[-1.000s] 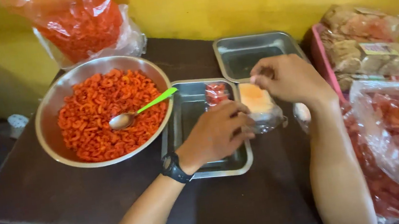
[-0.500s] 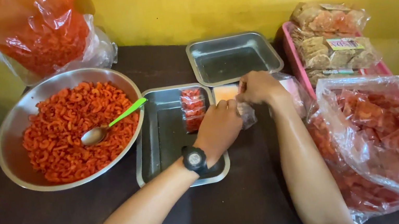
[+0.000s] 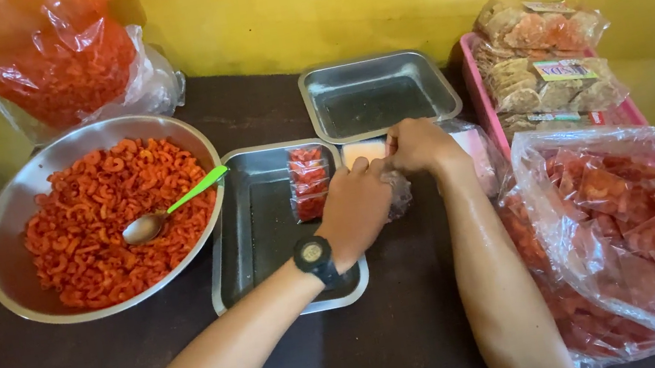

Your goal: Filling small plastic bags with red snacks and seasoning packets using a spoon.

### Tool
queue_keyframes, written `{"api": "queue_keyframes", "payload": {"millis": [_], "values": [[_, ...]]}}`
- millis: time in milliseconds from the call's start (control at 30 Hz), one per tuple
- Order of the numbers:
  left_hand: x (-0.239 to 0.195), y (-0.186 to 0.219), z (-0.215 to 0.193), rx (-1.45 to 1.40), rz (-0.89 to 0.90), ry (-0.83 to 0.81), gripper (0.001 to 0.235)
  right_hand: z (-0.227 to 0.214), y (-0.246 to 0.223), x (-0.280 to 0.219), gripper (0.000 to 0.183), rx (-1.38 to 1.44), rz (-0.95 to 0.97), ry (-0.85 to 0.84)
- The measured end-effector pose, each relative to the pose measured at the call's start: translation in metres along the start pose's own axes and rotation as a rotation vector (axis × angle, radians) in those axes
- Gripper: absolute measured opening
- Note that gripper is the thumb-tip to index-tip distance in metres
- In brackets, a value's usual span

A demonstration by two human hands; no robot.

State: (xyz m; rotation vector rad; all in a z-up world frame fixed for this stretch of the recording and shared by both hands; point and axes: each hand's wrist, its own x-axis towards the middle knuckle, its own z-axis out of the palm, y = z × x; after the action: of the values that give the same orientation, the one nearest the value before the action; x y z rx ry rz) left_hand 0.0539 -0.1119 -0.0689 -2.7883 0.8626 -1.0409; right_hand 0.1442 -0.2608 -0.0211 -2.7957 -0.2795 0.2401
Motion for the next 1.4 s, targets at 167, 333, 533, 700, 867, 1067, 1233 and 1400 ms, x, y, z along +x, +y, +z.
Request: {"api": "queue_keyframes", "payload": {"millis": [167,333,533,700,867,1067,1233,1400], "values": [[-0.002,-0.004,-0.019,-0.132,0.018,0.014,0.019,0.001,0.001,0.003,0.012,-0.017,0.011,0.008],[-0.012,-0.008,-0.025,-0.172,0.169,0.064,0.013,-0.005,-0.004,0.0,0.016,-0.006,0.04,-0.019],[-0.021,-0.029,-0.062,-0.636,-0.012,0.118,0.028,-0.009,-0.006,-0.003,0.022,-0.025,0.0,0.0],[-0.029,-0.076,-0.08,-0.899,-0.418,0.233,0.028,-0.053,-0.052,-0.037,0.027,-0.009,-0.067,0.124],[-0.027,-0.093,-0.119,-0.813,-0.452,0.352,0.021,-0.088,-0.107,-0.07,0.022,0.509,-0.625,-0.028],[-0.05,-0.103,-0.116,-0.744,-0.535,0.527,0.022,-0.091,-0.135,-0.063,0.017,0.525,-0.782,-0.27],[-0.047,-0.09,-0.124,-0.955,-0.536,0.561,0.038,-0.086,-0.144,-0.06,0.007,0.531,-0.839,-0.226],[-0.049,-0.082,-0.115,-1.278,-0.718,0.629,0.008,-0.082,-0.142,-0.05,0.009,0.637,-0.92,-0.235]]}}
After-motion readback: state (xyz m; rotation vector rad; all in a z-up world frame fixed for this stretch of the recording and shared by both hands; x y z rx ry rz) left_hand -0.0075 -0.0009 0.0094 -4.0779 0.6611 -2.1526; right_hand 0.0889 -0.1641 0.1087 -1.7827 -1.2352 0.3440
